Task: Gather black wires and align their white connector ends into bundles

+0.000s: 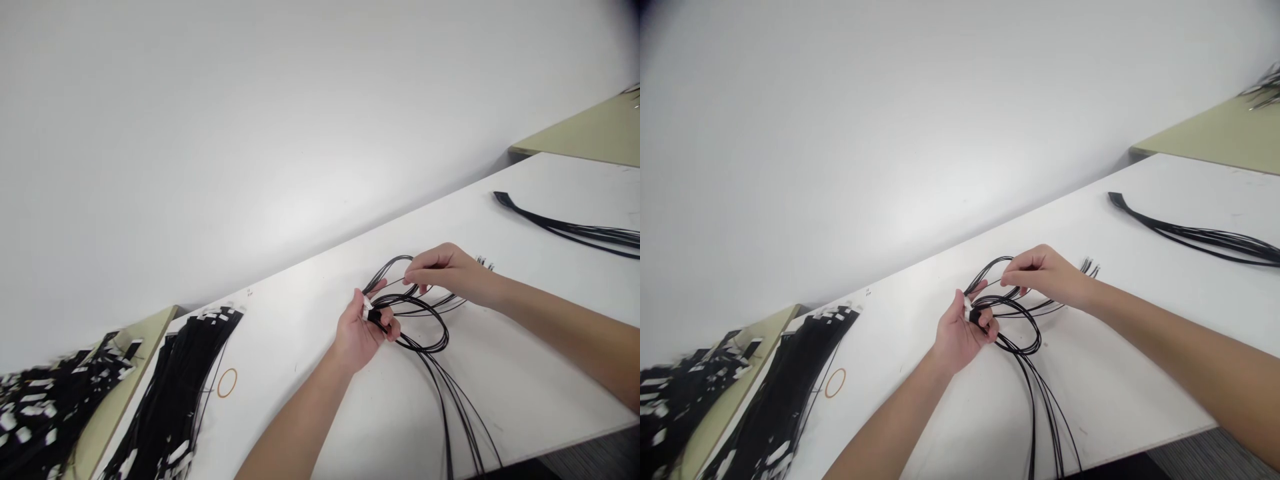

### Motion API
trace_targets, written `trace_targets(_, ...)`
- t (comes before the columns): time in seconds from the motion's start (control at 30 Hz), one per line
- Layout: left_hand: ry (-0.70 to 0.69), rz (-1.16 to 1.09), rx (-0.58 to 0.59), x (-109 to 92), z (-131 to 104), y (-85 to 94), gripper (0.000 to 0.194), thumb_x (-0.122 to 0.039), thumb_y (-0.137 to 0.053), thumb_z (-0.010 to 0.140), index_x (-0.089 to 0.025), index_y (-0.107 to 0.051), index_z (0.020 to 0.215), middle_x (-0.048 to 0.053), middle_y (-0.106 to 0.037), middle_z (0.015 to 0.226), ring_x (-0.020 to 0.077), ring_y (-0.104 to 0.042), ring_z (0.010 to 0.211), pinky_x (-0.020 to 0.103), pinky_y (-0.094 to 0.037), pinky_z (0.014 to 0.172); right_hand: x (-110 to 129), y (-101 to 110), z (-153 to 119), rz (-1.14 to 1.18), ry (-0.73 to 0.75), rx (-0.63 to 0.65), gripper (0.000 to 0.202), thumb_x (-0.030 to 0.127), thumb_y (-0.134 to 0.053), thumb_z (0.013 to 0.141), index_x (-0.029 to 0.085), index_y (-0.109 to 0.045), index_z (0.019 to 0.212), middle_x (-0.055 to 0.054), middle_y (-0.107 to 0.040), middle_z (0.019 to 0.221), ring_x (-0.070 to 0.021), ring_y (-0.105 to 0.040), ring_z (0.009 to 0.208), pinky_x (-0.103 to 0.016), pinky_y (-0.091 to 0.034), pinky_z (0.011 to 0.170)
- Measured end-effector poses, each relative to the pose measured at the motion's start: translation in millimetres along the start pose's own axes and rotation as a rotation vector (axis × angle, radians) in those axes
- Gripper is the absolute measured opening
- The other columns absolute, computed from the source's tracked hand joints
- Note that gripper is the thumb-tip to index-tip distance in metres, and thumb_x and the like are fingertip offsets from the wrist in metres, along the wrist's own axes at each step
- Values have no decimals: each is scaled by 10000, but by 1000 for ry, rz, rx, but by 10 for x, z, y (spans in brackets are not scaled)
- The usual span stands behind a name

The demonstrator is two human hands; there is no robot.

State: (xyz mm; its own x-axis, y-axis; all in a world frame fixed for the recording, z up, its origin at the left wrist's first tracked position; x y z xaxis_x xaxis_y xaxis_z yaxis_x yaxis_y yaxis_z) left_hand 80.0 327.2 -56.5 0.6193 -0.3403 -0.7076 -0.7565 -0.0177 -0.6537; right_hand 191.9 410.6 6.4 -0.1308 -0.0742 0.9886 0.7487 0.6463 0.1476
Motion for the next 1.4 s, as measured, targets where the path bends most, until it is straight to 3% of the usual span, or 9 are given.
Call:
trace_targets(0.7, 2, 7, -12, 2, -9, 19, 582, -577, -404, 852, -213, -467, 1302, 10, -453, 633, 170, -539, 569, 270, -311, 559, -40, -20, 3, -24, -30, 8, 187, 339, -654, 701, 166, -699, 649, -34, -610, 657, -119, -547, 609, -241, -465, 582)
trace_targets(1.4, -18, -9, -7, 0, 0, 20, 512, -555, -368, 874, -234, -487, 1255, 14, -468, 653, 166, -544, 571, 270, -322, 574, -90, -12, 0, -119, -66, -29, 218, 334, -594, 756, 153, -682, 671, -34, -601, 659, -134, -576, 619, -240, -394, 554)
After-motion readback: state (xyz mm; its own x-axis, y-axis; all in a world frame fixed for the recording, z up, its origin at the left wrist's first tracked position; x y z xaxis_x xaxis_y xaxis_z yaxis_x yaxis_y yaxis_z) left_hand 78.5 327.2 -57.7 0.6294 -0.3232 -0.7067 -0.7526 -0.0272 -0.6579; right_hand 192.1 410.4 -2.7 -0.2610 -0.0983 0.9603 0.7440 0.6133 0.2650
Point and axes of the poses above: each hand's wrist, its own z-axis towards the middle knuckle, its own y-axis out of the back of the hand, x = y × z, the point moved 8 cm from there along z, towards the middle knuckle
